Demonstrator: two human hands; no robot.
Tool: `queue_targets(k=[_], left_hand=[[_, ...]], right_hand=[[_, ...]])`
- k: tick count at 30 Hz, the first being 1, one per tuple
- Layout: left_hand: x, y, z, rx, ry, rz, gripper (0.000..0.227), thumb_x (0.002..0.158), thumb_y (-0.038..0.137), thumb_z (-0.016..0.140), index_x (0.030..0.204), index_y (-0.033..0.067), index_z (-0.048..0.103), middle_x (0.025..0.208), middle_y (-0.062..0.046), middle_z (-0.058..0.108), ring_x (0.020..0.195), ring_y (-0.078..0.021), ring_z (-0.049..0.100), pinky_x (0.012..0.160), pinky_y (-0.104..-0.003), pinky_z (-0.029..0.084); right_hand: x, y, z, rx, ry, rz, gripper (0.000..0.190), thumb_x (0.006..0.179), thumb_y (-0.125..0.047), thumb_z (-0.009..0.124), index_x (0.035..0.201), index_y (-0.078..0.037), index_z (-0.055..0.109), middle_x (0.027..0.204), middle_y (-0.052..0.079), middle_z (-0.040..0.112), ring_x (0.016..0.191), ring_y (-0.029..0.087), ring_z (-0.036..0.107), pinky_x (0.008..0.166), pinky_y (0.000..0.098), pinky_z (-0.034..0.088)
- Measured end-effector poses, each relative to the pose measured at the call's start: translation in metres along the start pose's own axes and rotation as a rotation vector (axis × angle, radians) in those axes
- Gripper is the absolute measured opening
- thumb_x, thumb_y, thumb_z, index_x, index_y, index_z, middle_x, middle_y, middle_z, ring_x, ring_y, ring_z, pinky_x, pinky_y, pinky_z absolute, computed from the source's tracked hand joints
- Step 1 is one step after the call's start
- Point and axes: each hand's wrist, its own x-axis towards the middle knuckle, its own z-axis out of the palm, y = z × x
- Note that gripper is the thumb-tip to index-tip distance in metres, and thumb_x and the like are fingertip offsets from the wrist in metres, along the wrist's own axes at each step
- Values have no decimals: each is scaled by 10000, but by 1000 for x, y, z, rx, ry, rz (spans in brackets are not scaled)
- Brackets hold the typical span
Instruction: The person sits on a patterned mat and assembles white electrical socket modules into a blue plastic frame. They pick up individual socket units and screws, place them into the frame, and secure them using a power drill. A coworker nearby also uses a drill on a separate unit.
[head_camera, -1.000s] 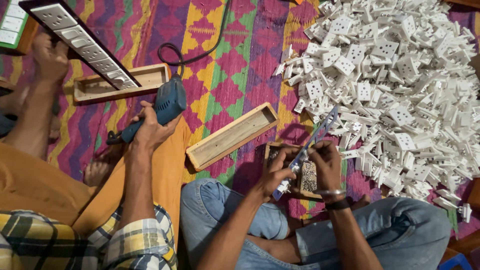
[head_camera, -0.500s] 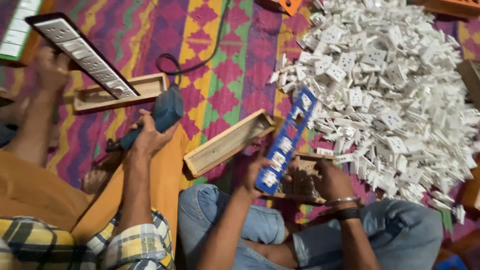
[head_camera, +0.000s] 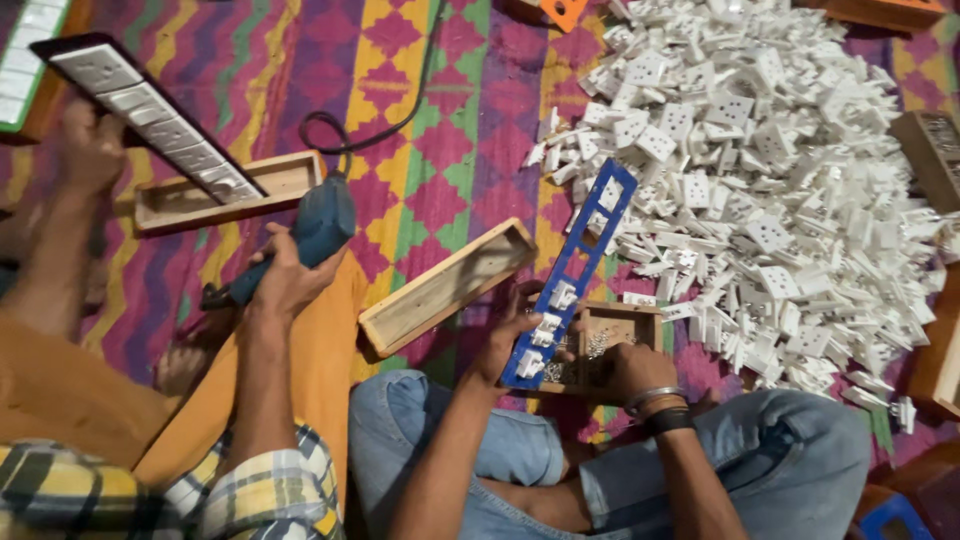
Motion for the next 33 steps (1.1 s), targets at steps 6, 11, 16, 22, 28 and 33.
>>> queue_targets(k=[6, 11, 16, 22, 28, 33], left_hand=[[4, 3, -3, 1475, 189, 542, 705, 791, 139, 709, 1437, 57, 437, 1365, -142, 529, 1307, -286, 545, 1094, -424, 471], [8, 2, -17, 956, 207, 371, 807, 871, 229, 685, 1567, 35, 326, 1558, -146, 423, 1460, -288, 398, 1193, -403, 310], [16, 5, -17, 797, 342, 76, 799, 844, 327, 753, 1523, -9, 499, 1302, -329, 539, 1158, -461, 515, 982, -497, 442], [18, 15, 12, 1631, 341, 510, 895, 739, 285, 834, 1501, 14, 450, 1410, -203, 562, 1296, -350, 561, 1092, -461, 457], [15, 19, 24, 2069, 482, 469, 1019, 624, 290, 914, 1493, 64, 432, 1387, -146, 548, 1262, -364, 512, 1067, -615, 379], [8, 15, 10, 2192, 499, 455, 1051, 611, 287, 916, 1509, 85, 409, 1494, -118, 493, 1328, -367, 453, 1045, -661, 310]], right_hand=[[35, 51, -24, 317, 459, 149, 222, 856, -338, 718, 929, -150, 810, 855, 151, 771, 796, 346, 737, 736, 451, 584], [138, 134, -28, 662, 884, 212, 224, 884, -241, 713, 996, -54, 765, 886, 151, 761, 812, 322, 752, 755, 426, 579], [220, 168, -42, 452, 1165, 218, 285, 993, -271, 725, 1157, -39, 742, 1009, 224, 685, 926, 395, 676, 833, 484, 540], [260, 166, -56, 437, 949, 258, 496, 659, -295, 931, 1044, -43, 745, 991, 241, 633, 856, 398, 648, 757, 472, 544], [211, 159, -69, 850, 878, 236, 283, 762, -182, 877, 922, -44, 688, 868, 114, 725, 770, 232, 694, 716, 351, 568], [89, 90, -79, 1517, 655, -15, 178, 851, 36, 695, 987, -64, 637, 979, 58, 758, 858, 154, 738, 791, 343, 647]])
